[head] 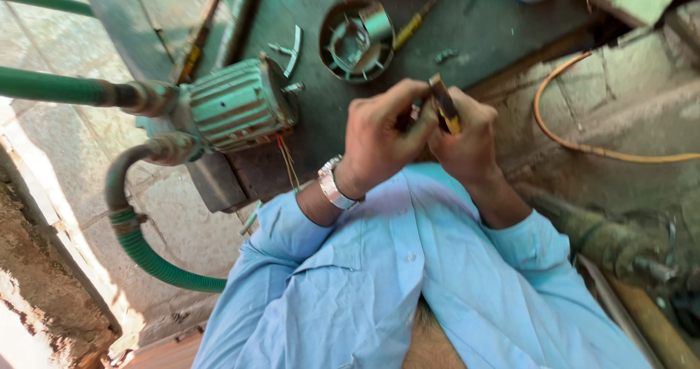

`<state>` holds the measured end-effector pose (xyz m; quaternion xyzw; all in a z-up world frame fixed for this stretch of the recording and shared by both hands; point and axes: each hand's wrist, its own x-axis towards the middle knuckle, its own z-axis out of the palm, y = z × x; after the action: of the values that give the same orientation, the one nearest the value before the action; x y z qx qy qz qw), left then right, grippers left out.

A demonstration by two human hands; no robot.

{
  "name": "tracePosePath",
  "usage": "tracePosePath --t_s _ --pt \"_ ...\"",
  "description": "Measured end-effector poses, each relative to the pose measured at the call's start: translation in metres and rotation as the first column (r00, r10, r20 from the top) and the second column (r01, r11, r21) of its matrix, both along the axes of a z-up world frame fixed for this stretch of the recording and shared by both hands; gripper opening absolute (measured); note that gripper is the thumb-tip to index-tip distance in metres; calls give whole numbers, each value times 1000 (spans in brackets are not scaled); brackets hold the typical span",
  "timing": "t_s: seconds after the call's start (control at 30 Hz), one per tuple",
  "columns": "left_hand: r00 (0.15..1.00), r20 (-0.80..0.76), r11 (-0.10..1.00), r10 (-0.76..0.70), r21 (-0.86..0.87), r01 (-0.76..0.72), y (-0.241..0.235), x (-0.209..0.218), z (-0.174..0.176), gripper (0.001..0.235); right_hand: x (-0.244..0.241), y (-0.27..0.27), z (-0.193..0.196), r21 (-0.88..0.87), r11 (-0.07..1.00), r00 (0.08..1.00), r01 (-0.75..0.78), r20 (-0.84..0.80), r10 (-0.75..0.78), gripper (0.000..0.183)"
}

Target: The person uses pliers to strip and twist wires connected to a motor, then wraps the connections with electrical tape. The work is performed in a workshop setting with tools and motor parts visible on the workbench.

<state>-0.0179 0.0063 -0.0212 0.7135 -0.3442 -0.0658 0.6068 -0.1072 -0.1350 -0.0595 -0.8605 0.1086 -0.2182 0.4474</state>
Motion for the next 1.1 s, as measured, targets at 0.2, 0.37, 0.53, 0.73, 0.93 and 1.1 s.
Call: tracePosePath --t_s 0.2,0.37,0.53,0.73,0.93,1.1 --pt "968 -251 998 -1 -66 -16 -8 0 -21 12 1 -4 -12 -116 992 997 58 64 -51 20" --pt "863 -487 972 -137 -233 23 -13 2 -36 8 2 -6 -12 -162 986 996 49 81 -36 25" --pt "899 -424 970 -111 -245 4 -18 3 -35 9 7 -8 -5 -100 995 993 -5 116 17 21" --pt "878 -466 974 -108 -227 -1 -17 5 -39 7 1 -11 -10 -55 995 996 88 11 -87 32" --pt "874 -472 978 -117 -210 18 -15 6 -29 9 0 -19 -3 385 923 999 -16 -42 35 24" --pt "903 -415 978 -111 -206 26 -18 4 -21 11 -1 -20 1 421 905 967 -54 -205 153 26"
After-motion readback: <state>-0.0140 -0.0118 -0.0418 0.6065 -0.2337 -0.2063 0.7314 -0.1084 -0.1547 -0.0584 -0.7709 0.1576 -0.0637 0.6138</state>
